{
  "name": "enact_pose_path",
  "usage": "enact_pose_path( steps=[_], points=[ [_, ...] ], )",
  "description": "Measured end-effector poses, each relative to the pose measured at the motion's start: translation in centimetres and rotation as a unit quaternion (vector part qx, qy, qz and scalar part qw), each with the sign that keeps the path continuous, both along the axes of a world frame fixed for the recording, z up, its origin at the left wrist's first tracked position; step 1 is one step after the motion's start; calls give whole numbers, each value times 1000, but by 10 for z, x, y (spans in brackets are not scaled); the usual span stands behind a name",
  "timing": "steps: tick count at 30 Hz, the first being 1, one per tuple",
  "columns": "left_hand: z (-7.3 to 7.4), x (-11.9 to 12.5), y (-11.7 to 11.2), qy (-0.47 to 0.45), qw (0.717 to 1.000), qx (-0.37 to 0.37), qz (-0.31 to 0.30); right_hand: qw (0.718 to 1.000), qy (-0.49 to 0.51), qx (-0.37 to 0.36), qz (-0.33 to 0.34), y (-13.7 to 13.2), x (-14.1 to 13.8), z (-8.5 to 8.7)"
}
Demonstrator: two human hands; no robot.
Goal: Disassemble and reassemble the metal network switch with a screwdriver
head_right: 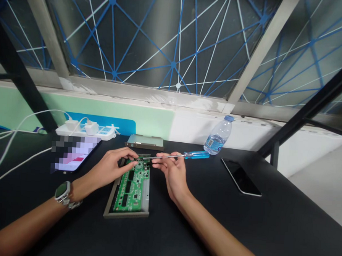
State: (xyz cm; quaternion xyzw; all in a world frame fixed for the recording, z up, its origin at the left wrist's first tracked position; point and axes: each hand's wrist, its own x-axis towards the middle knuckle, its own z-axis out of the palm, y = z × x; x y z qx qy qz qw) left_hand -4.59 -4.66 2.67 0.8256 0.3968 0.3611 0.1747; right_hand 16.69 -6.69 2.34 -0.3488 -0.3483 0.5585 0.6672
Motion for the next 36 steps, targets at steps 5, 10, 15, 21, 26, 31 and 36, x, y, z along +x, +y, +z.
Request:
enact_pose_path(
  steps=[5, 10, 15, 21, 26, 31, 36],
  points=[
    [3, -3, 0, -6, 1000, -4, -13, 1000, 15, -19, -1, 1, 2, -1],
    [0, -1, 0, -4, 1000, -7, -24, 999, 25, -30, 9, 0, 1, -2],
    [-1, 3, -4, -19, 999, -31, -23, 997, 54, -56, 23, 0, 2, -3],
    [1, 6, -13, 7, 1000, -17, -20, 993, 43, -88, 64, -1, 3, -4],
    [1, 6, -14, 65, 994, 87, -6, 990, 38, -110, 78, -4, -1, -3],
    [6, 6, -14, 72, 991, 110, -22, 988, 48, -128, 73, -5, -4, -1],
    [22, -21, -1, 51, 997, 51, 23, 991, 48, -118, 31, 0, 4, -1]
  ],
)
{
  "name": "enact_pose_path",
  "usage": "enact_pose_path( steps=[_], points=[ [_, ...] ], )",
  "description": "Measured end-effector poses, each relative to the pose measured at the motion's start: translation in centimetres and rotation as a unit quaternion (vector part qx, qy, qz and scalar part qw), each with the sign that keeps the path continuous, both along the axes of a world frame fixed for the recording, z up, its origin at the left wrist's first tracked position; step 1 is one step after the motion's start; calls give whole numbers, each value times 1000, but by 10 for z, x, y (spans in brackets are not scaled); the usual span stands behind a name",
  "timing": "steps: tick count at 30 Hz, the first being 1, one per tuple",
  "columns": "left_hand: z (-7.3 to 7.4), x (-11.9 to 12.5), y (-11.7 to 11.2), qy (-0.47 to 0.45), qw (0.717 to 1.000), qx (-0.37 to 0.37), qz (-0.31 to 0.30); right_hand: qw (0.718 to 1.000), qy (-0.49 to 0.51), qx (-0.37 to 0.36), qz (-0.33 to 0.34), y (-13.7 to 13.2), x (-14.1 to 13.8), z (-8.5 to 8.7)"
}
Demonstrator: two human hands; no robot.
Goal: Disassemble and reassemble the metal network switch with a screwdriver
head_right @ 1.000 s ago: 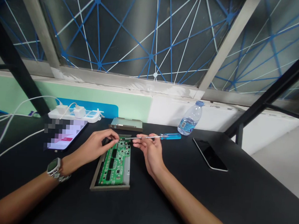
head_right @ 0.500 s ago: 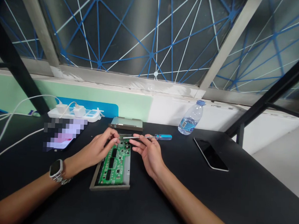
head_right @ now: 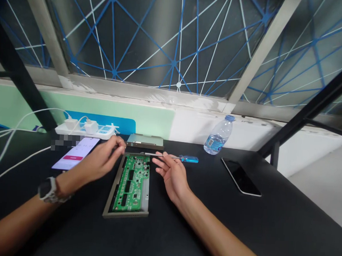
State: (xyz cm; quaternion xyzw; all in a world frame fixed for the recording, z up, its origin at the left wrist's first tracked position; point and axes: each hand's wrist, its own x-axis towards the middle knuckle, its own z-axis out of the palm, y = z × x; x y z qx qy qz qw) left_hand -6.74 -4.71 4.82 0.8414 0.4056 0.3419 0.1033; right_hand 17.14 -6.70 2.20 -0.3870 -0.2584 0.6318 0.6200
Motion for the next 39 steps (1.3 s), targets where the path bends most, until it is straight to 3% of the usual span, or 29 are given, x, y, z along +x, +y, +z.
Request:
enact_pose_path(
  steps=[3, 8, 13, 17, 21, 25, 29, 34, 39],
  points=[
    [0, -30, 20, 68, 997, -14, 11, 1000, -23, 14, 2, 1, 3, -1],
    [-21, -70, 46, 140, 985, -67, 74, 997, -64, 46, 23, -5, -4, 0],
    [-39, -81, 55, 153, 981, -80, 87, 994, -88, 66, 20, -7, -7, 2],
    [-44, -81, 57, 163, 979, -89, 81, 993, -96, 67, 24, -6, -6, 1],
    [-35, -70, 48, 156, 982, -70, 82, 991, -107, 79, 29, -6, -6, 0],
    [-24, -35, 28, 106, 993, 3, 49, 989, -112, 93, 21, -5, -6, -1],
    [-32, -1, 14, 116, 993, -15, 3, 988, -110, 111, 14, -4, -6, -2],
    [-47, 13, 12, 103, 994, -4, 28, 982, -122, 143, 13, -1, -6, -5],
    [-45, 30, 5, 88, 996, -8, 34, 971, -155, 179, 19, 2, -7, -5]
  ],
)
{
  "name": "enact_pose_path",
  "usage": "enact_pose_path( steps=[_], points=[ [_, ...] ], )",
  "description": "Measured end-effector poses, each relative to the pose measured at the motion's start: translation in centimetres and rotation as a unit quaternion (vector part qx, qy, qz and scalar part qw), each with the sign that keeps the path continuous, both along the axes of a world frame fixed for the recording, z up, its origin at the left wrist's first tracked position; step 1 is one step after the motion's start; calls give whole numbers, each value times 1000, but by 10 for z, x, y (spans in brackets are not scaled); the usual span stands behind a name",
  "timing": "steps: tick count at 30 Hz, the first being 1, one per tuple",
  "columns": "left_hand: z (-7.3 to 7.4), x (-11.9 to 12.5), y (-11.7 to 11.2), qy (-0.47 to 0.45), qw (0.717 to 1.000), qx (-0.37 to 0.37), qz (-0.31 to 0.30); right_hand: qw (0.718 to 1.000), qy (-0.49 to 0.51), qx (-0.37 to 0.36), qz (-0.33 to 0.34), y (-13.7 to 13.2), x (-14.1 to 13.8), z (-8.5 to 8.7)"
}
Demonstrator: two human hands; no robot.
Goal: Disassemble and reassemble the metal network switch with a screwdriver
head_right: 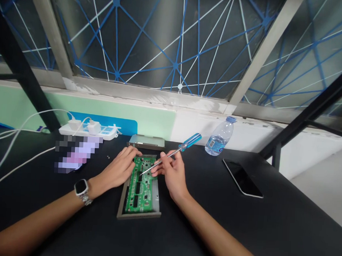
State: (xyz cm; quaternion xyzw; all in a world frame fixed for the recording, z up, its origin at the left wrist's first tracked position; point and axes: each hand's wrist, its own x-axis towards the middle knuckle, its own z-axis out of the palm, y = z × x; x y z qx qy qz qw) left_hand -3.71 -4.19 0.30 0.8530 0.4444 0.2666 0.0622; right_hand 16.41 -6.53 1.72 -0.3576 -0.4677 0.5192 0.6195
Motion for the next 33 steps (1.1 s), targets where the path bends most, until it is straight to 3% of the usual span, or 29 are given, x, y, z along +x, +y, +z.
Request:
enact_pose_path(
  steps=[8, 14, 17, 21, 27, 33],
  points=[
    [2, 19, -10, -8, 1000, -18, 1, 987, -139, 86, -3, 19, 1, 21],
    [-1, 13, -5, -10, 1000, -21, 5, 933, -332, 131, 52, 46, -10, 59],
    [-4, 12, -3, -10, 1000, -21, 11, 896, -406, 160, 78, 58, -18, 70],
    [-6, 12, 0, -6, 1000, -14, 19, 873, -443, 187, 74, 67, -23, 65],
    [-5, 14, 2, -6, 1000, -11, 19, 878, -434, 194, 49, 66, -22, 50],
    [-5, 14, 2, -11, 1000, -9, 22, 874, -436, 211, 39, 64, -22, 48]
  ],
)
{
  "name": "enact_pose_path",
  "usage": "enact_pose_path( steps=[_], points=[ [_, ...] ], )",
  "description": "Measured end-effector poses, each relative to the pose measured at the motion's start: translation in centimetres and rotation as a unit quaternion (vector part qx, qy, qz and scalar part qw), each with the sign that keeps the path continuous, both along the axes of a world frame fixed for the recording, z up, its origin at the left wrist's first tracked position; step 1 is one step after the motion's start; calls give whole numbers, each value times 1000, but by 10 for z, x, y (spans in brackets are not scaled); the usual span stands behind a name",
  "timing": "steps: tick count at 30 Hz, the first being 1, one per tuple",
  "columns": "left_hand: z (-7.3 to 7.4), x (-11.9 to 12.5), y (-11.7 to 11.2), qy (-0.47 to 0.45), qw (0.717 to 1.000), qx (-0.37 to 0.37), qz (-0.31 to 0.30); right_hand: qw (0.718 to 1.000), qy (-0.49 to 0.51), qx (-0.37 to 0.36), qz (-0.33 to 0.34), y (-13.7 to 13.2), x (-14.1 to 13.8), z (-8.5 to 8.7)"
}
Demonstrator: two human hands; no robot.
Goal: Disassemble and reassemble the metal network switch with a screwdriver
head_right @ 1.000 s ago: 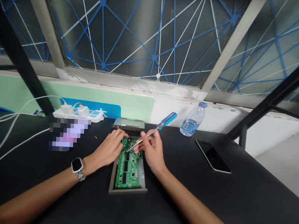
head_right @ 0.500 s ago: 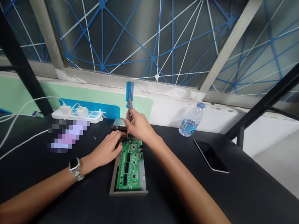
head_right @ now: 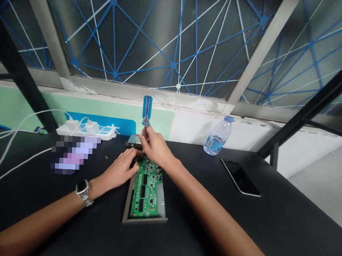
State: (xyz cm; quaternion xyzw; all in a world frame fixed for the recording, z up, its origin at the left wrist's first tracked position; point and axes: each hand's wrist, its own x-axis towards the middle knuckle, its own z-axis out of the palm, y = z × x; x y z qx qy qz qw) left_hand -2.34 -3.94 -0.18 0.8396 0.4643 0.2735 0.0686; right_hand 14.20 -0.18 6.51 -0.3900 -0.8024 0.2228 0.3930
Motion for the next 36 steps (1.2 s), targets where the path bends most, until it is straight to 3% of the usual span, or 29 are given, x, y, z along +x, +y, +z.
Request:
enact_pose_path(
  steps=[22, 36],
  points=[
    [1, 2, 1, -49, 999, -13, -5, 999, -26, 19, -16, -4, -1, -5],
    [-4, 0, 3, -67, 997, -28, -24, 999, -2, -18, 27, 1, 2, -5]
  ],
)
